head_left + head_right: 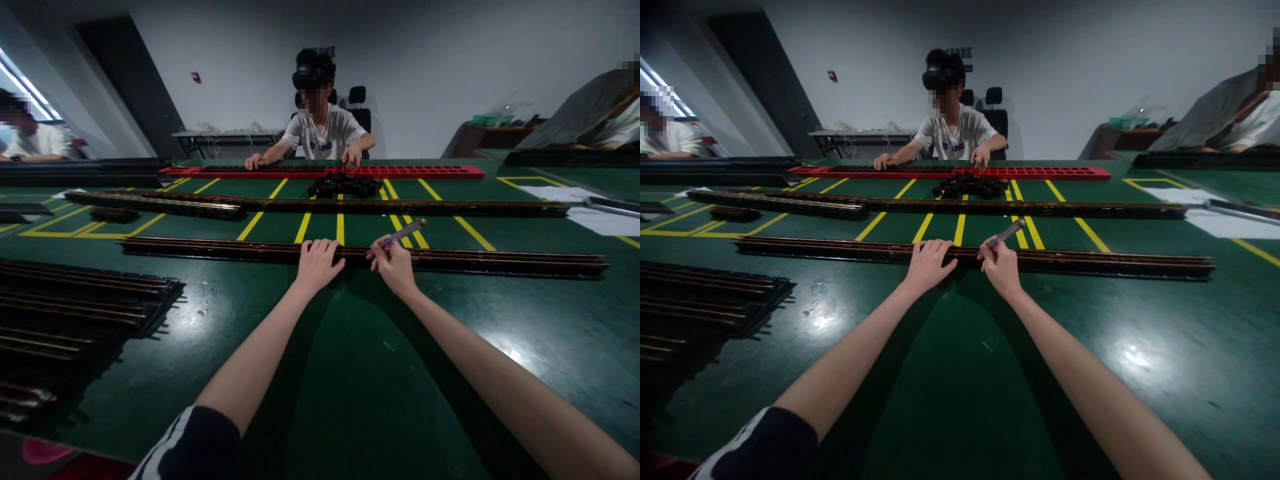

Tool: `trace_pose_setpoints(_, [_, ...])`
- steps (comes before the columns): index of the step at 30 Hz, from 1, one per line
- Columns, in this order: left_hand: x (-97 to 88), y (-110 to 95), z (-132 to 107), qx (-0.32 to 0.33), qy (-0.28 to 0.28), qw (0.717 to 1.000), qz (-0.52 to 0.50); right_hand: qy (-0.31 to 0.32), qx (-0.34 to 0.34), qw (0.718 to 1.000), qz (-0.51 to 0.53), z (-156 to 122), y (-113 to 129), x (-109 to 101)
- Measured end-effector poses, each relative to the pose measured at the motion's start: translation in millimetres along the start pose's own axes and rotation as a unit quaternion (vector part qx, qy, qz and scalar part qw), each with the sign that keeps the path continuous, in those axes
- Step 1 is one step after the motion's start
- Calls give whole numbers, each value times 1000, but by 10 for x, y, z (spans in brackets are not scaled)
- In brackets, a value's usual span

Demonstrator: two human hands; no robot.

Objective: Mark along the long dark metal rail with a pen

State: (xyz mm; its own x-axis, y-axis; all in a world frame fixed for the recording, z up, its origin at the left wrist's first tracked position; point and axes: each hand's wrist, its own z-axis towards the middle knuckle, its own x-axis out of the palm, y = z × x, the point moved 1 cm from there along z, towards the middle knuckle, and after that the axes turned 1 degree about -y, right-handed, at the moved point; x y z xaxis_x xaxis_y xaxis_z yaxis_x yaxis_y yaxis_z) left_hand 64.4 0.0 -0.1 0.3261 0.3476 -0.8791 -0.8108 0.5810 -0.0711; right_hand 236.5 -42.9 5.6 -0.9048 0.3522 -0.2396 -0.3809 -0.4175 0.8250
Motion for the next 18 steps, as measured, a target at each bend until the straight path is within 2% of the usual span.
trace_pose_setpoints(18, [9, -25, 8, -2, -8, 1000, 2, -12, 12, 1000, 23, 0, -47, -13])
